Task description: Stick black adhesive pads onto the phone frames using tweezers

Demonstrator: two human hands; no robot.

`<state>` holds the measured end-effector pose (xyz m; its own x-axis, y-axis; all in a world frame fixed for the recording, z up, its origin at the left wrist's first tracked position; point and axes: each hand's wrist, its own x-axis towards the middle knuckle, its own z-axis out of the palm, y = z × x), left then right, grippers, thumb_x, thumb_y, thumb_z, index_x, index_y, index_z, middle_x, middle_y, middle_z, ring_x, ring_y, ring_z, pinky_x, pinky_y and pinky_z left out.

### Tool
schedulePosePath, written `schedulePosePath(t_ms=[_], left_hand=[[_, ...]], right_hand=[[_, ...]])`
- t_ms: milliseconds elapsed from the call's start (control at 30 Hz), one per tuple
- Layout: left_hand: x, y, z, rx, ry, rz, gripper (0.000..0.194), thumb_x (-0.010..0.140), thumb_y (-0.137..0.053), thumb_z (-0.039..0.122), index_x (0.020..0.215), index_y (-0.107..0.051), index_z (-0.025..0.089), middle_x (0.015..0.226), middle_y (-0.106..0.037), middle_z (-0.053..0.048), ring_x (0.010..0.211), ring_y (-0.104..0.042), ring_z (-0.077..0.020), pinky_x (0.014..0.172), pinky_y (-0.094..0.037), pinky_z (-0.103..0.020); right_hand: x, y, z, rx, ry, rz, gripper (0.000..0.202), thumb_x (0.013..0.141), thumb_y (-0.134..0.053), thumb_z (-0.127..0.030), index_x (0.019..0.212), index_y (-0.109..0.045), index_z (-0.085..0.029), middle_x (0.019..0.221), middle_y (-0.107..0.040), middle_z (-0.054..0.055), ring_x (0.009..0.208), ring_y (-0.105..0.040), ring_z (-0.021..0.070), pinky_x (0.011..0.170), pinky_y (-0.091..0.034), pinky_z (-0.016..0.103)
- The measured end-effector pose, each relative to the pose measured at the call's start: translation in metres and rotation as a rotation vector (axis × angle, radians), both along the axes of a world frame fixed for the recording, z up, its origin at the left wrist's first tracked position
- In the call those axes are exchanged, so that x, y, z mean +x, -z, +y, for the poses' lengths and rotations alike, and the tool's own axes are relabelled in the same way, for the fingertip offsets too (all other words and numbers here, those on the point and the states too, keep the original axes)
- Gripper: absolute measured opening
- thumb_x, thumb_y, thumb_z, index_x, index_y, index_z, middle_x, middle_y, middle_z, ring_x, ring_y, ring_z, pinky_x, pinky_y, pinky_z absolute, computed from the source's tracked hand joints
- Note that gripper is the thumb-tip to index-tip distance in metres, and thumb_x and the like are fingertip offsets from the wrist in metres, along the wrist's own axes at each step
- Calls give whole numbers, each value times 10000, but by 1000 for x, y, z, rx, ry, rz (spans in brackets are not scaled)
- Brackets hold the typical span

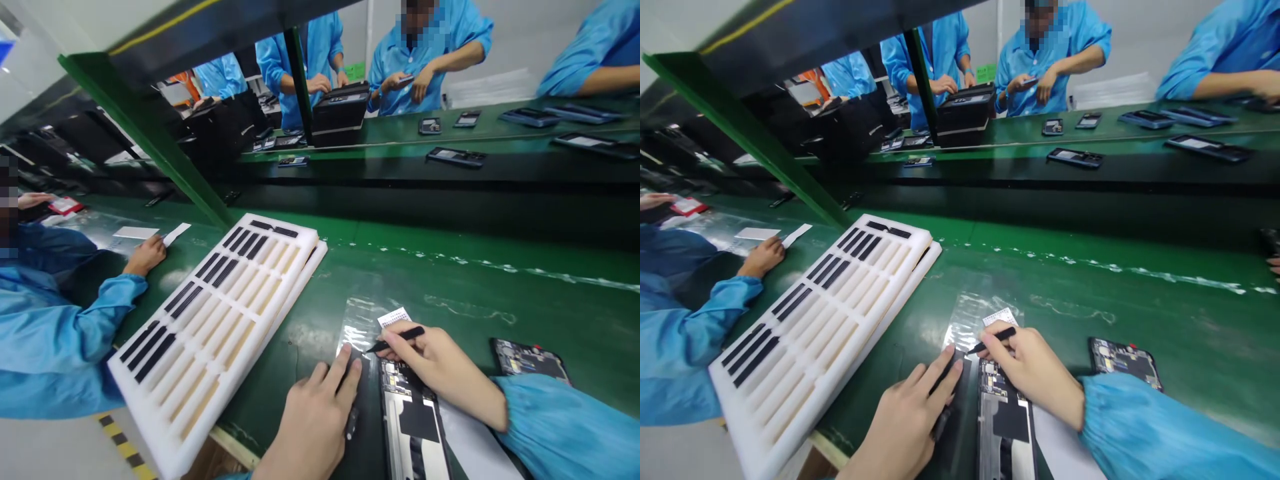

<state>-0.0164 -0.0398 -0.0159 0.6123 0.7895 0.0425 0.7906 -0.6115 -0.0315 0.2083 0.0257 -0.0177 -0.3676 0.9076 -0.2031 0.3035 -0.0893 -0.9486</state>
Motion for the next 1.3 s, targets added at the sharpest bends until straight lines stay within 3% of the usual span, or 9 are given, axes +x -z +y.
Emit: schedulePosePath(t_ms=[67,133,200,300,400,500,633,1000,1300], left_hand=[[0,0,1,-79,-41,-107,628,756,-474,30,1369,-550,143,1470,-530,-145,860,-687,-308,540,-605,-400],[2,-2,0,-214,-163,-364,467,853,-496,101,1298,-594,202,1396,-609,-120,949,-691,-303,675,-619,-399],[5,-6,-2,-384,-332,-693,284,943,-538,249,1222,-589,241,1205,-719,-95,874,-712,-227,711,-605,-316],[15,-17,-5,-790,-517,-1280,327,992,-467,503,1152,-527,224,900,-746,-62,453,-574,-84,382,-429,-159],[31,-25,-5,-1129,-516,-1787,432,1012,-353,567,1043,-554,186,771,-711,-46,350,-456,-35,294,-277,-97],[46,-26,-5,-1208,-430,-2012,396,1029,-376,487,1026,-599,160,764,-705,-45,339,-477,-31,277,-297,-79],[54,-24,-6,-1211,-459,-2066,394,1027,-410,450,1038,-634,126,764,-709,-66,342,-515,-40,278,-322,-74],[53,-24,-6,-1195,-489,-2022,364,1017,-445,435,1033,-654,138,742,-696,-49,338,-514,-41,271,-309,-72],[49,-33,-4,-1215,-522,-1910,227,942,-593,336,1071,-675,169,836,-692,-44,419,-518,-34,338,-300,-96]], right_hand=[[-1,-3,1,17,7,34,440,976,-492,-528,869,-719,-166,1024,-747,101,910,-741,244,846,-595,330],[1,-14,0,22,57,99,447,953,-526,-549,890,-749,-167,1017,-760,104,881,-753,245,823,-616,327],[7,-30,-2,65,124,126,436,939,-550,-550,871,-783,-187,1022,-767,98,856,-760,241,774,-636,306],[16,-55,-11,214,151,62,397,957,-551,-491,774,-812,-254,988,-773,55,861,-757,213,751,-635,246],[21,-66,-23,268,124,51,322,962,-568,-432,816,-818,-291,922,-773,30,845,-756,185,744,-629,197],[19,-64,-30,184,92,124,291,965,-575,-415,881,-814,-272,981,-767,46,883,-761,193,757,-637,197],[17,-59,-29,98,78,189,276,969,-572,-412,965,-808,-269,1064,-751,56,915,-766,216,785,-647,240],[16,-65,-27,202,67,85,357,968,-551,-434,816,-822,-259,1012,-776,61,935,-765,233,754,-647,217],[16,-57,-40,367,46,12,221,1007,-518,-287,1032,-736,-308,1023,-766,-15,918,-742,147,747,-605,169]])
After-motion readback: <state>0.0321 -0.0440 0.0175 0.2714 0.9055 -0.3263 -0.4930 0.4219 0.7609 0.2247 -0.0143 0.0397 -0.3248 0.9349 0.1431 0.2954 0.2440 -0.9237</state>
